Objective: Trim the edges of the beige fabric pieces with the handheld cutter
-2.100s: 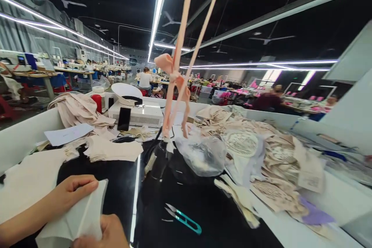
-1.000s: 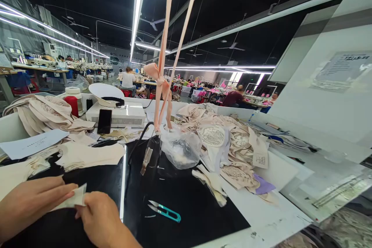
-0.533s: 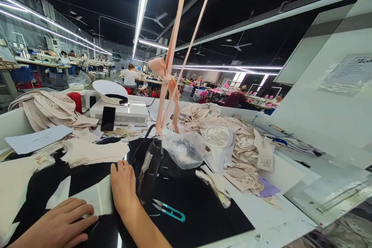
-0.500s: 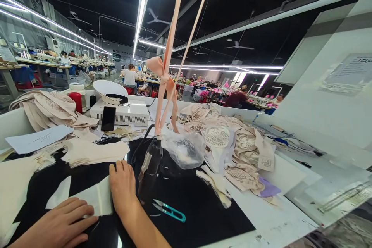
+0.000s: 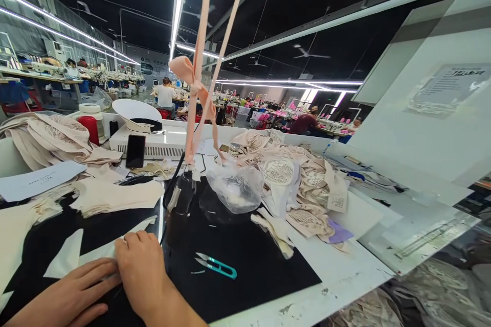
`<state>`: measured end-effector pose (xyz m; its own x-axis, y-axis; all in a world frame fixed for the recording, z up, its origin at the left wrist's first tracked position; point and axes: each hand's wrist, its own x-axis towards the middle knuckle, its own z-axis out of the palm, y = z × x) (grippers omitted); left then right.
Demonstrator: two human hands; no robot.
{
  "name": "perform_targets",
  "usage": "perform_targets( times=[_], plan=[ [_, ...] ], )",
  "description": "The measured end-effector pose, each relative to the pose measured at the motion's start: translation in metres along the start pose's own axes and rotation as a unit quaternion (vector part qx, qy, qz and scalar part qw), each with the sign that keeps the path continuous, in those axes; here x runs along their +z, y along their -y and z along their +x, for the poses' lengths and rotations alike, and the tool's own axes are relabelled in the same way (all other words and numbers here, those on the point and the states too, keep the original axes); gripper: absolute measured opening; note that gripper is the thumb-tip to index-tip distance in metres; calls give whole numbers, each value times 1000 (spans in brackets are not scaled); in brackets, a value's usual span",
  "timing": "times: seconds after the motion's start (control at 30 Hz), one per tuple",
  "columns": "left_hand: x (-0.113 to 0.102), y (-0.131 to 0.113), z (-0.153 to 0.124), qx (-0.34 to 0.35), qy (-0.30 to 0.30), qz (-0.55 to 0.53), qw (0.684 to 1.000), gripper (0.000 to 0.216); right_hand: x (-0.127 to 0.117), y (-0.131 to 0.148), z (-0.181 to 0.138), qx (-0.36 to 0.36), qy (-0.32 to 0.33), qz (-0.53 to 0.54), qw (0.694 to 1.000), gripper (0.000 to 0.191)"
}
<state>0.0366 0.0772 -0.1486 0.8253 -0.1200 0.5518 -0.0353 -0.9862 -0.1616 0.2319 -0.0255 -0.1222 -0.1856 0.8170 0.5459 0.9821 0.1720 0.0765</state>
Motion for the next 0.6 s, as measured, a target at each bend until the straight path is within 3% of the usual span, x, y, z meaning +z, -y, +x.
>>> perform_targets(
  times=[0.1,0.2,0.37,0.47,0.53,0.6],
  plan=[
    [1,-3,-2,-1,-20,7,1000,45,-32,6,-7,-53,-72,27,996,19],
    [-1,-4,-1,1,-14,24,1000,42,-71,4,-13,-78,-215,31,973,25],
    [-6,-4,6,3,-8,31,999,40,-114,-23,-19,30,-420,-62,905,32],
    [-4,-8,9,-14,-15,9,1000,36,-112,-45,-22,133,-439,-20,889,64],
    [-3,-11,9,-21,-21,1,1000,34,-105,-55,-22,209,-401,76,889,86],
    [-2,-12,9,-22,-18,-9,1000,35,-100,-61,-19,274,-362,191,870,102]
  ],
)
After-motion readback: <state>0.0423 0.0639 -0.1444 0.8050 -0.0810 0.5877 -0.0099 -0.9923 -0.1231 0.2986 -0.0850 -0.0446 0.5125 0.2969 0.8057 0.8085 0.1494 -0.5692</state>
